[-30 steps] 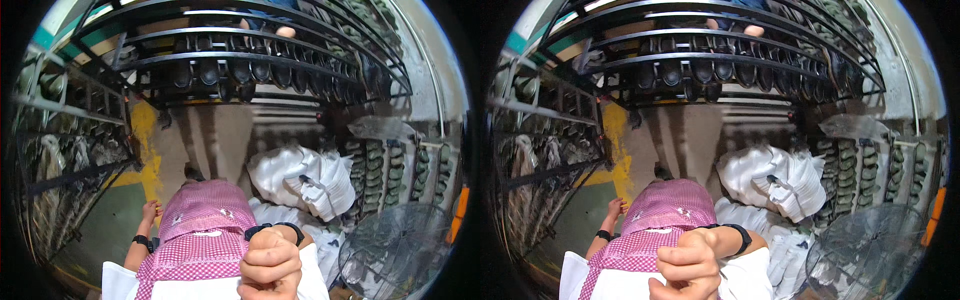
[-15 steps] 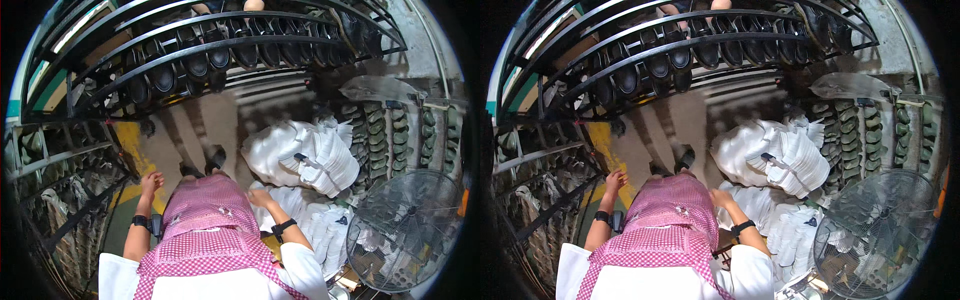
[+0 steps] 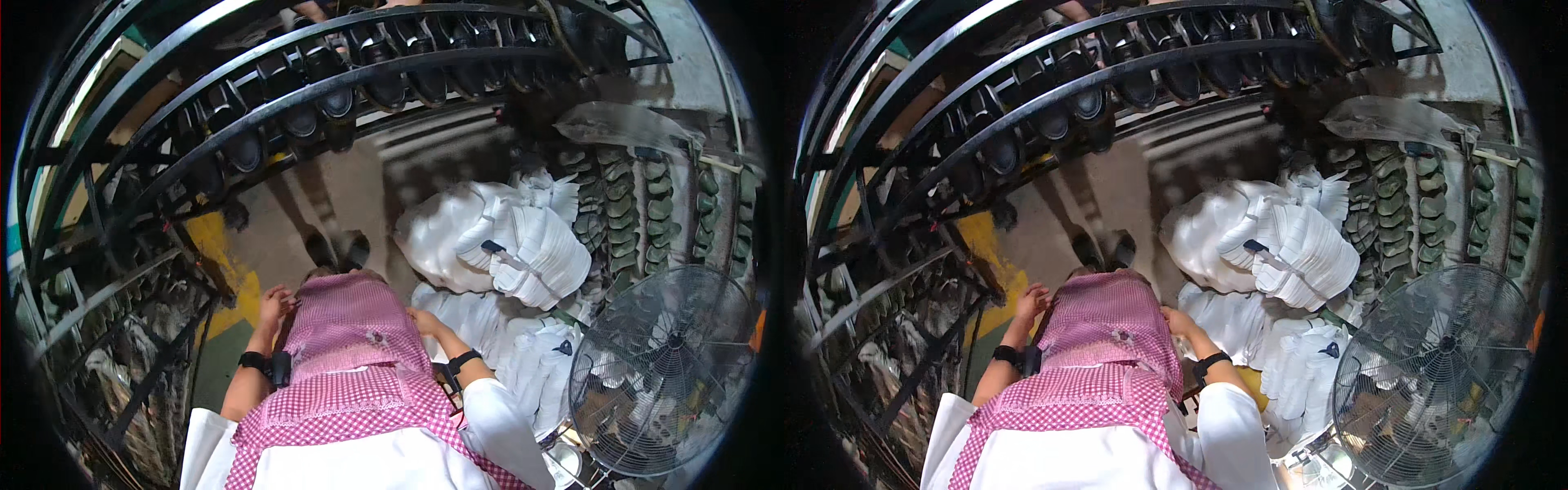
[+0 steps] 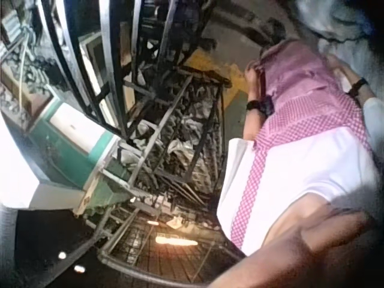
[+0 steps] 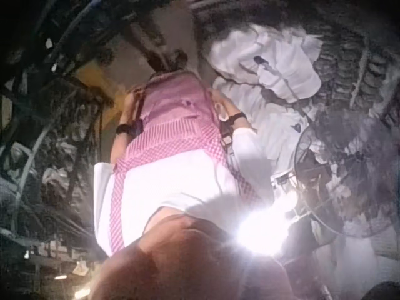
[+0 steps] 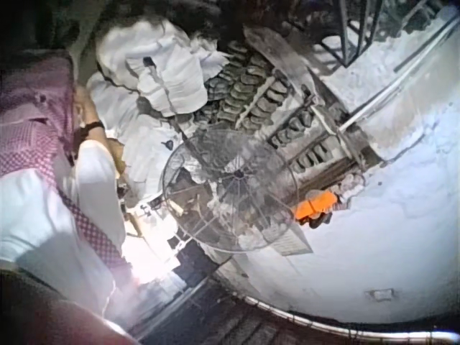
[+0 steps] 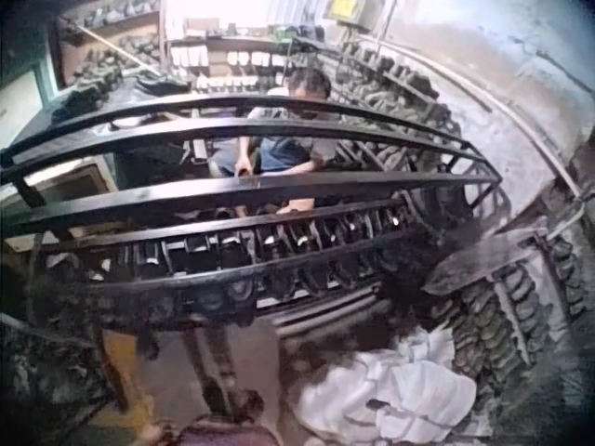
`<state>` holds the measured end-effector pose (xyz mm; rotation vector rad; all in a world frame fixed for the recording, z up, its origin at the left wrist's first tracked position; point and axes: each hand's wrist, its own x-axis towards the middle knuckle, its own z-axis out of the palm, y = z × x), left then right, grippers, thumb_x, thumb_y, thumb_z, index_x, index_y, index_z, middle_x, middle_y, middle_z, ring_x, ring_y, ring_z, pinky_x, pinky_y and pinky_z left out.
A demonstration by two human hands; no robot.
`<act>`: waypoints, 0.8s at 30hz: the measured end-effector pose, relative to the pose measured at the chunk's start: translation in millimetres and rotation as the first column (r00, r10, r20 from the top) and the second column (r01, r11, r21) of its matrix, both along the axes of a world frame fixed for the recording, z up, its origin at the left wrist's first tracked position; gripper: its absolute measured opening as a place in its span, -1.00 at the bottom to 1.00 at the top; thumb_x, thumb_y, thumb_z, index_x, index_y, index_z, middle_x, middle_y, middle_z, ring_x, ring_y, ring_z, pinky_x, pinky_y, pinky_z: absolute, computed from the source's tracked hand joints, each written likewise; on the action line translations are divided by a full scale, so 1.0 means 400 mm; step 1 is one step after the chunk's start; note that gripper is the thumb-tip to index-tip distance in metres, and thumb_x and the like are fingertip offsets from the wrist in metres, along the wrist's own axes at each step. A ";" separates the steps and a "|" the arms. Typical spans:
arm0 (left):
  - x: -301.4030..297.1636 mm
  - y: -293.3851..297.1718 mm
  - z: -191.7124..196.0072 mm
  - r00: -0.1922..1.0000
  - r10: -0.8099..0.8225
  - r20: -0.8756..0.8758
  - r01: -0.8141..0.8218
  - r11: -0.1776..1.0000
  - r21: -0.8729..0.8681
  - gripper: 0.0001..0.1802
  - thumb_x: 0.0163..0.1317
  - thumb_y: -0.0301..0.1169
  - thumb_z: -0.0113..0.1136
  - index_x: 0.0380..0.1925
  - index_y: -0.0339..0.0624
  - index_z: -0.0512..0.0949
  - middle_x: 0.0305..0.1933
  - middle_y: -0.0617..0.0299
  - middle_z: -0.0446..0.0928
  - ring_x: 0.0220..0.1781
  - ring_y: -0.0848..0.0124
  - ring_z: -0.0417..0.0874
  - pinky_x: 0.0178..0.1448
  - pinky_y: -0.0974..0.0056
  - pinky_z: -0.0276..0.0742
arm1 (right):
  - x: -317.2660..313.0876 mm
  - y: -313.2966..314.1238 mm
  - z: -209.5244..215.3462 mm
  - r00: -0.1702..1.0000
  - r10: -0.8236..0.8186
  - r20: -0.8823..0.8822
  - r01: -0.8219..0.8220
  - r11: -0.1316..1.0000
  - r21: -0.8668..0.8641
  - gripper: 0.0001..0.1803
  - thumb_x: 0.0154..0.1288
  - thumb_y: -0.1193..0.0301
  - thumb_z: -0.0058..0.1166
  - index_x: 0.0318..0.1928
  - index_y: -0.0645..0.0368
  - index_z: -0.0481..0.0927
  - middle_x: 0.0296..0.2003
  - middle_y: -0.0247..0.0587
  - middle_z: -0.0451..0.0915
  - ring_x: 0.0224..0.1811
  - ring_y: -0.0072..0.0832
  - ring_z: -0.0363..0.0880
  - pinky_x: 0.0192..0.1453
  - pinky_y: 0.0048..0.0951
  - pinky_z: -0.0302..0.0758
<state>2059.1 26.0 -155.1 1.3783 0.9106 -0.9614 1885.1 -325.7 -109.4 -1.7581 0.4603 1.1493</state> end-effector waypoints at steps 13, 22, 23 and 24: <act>0.193 0.038 -0.051 0.996 -0.041 0.074 0.032 0.993 0.115 -0.69 0.22 -0.33 -0.08 -0.05 -0.17 0.31 -0.23 0.13 0.47 -0.34 0.29 0.58 -0.36 0.30 0.52 | 0.145 -0.053 -0.207 0.800 -0.471 0.372 0.580 0.765 -0.278 -0.57 0.11 0.40 -0.04 0.04 0.21 0.37 -0.38 -0.10 0.57 -0.33 -0.39 0.54 -0.21 -0.49 0.43; 0.229 -0.173 -0.071 0.993 -0.113 0.018 0.111 0.992 0.055 -0.76 0.16 -0.30 0.05 -0.21 -0.17 0.41 -0.26 0.16 0.48 -0.32 0.24 0.56 -0.26 0.22 0.51 | 0.361 -0.613 -0.380 0.472 -0.716 0.514 0.876 0.318 -0.362 -0.54 0.07 0.36 0.00 0.02 0.22 0.38 -0.40 -0.04 0.55 -0.35 -0.31 0.53 -0.23 -0.39 0.42; 0.222 -0.241 -0.038 0.988 -0.155 0.012 0.151 0.978 0.143 -0.76 0.15 -0.31 0.06 -0.22 -0.17 0.41 -0.26 0.16 0.49 -0.31 0.23 0.57 -0.24 0.21 0.51 | 0.408 -0.668 -0.384 0.427 -0.728 0.537 0.898 0.271 -0.347 -0.53 0.05 0.33 0.04 0.00 0.26 0.39 -0.31 0.00 0.54 -0.25 -0.28 0.52 -0.15 -0.38 0.41; 0.225 -0.290 -0.037 0.980 -0.200 0.022 0.195 0.973 0.126 -0.73 0.17 -0.27 0.04 -0.17 -0.14 0.40 -0.25 0.16 0.50 -0.30 0.23 0.58 -0.26 0.23 0.52 | 0.423 -0.748 -0.417 0.444 -0.602 0.664 0.896 0.272 -0.352 -0.48 0.06 0.28 0.07 0.02 0.28 0.35 -0.22 0.05 0.51 -0.15 -0.22 0.48 -0.06 -0.37 0.38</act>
